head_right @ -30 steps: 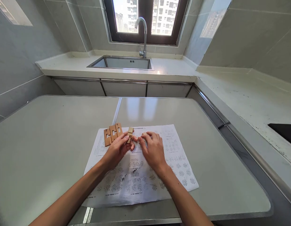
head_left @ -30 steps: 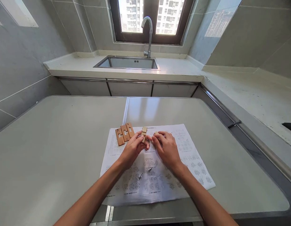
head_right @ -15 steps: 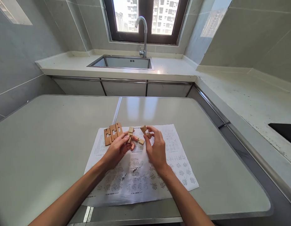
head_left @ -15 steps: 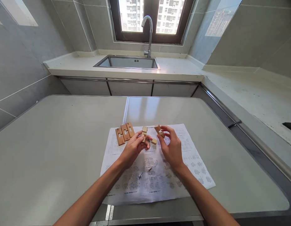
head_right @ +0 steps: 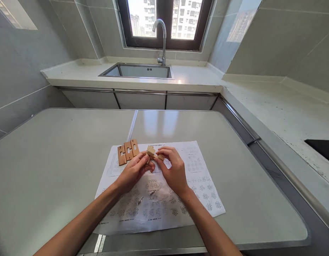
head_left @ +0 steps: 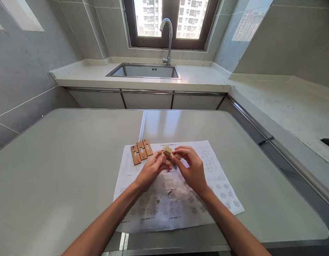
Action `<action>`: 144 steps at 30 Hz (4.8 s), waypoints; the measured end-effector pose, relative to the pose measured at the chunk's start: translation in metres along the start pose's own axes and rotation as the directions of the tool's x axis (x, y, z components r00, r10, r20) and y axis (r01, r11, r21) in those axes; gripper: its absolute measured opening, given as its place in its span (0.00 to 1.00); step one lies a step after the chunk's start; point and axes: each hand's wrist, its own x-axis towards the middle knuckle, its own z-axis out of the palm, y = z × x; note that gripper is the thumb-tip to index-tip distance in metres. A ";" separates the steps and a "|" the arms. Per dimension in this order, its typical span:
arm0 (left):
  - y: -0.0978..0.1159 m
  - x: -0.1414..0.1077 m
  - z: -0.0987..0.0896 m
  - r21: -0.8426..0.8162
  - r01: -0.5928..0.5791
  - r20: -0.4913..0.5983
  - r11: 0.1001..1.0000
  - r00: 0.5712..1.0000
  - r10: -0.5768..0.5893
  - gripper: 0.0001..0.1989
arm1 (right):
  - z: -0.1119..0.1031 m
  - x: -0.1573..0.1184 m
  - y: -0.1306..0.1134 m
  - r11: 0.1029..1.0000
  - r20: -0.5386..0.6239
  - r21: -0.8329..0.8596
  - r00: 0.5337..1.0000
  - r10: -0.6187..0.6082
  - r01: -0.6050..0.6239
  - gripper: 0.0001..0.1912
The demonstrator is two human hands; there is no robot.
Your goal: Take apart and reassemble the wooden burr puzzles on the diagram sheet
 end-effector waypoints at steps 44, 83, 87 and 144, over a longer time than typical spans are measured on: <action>0.011 -0.002 -0.005 0.228 -0.038 0.210 0.973 0.978 -0.011 0.20 | -0.006 0.005 0.008 0.869 0.174 0.333 0.930 0.324 -0.366 0.17; 0.002 0.001 -0.008 -0.002 0.030 0.004 1.000 1.000 -0.030 0.23 | -0.005 -0.001 0.021 0.930 0.076 -0.344 0.984 0.161 -0.125 0.09; 0.004 0.002 -0.008 -0.014 0.023 -0.025 1.000 0.999 -0.023 0.23 | -0.004 -0.005 0.028 0.909 0.163 -0.413 0.977 0.139 -0.061 0.11; -0.001 -0.001 0.001 0.084 -0.025 0.032 0.996 0.999 0.023 0.26 | 0.001 0.004 0.001 0.436 0.460 0.479 0.641 0.614 -0.762 0.33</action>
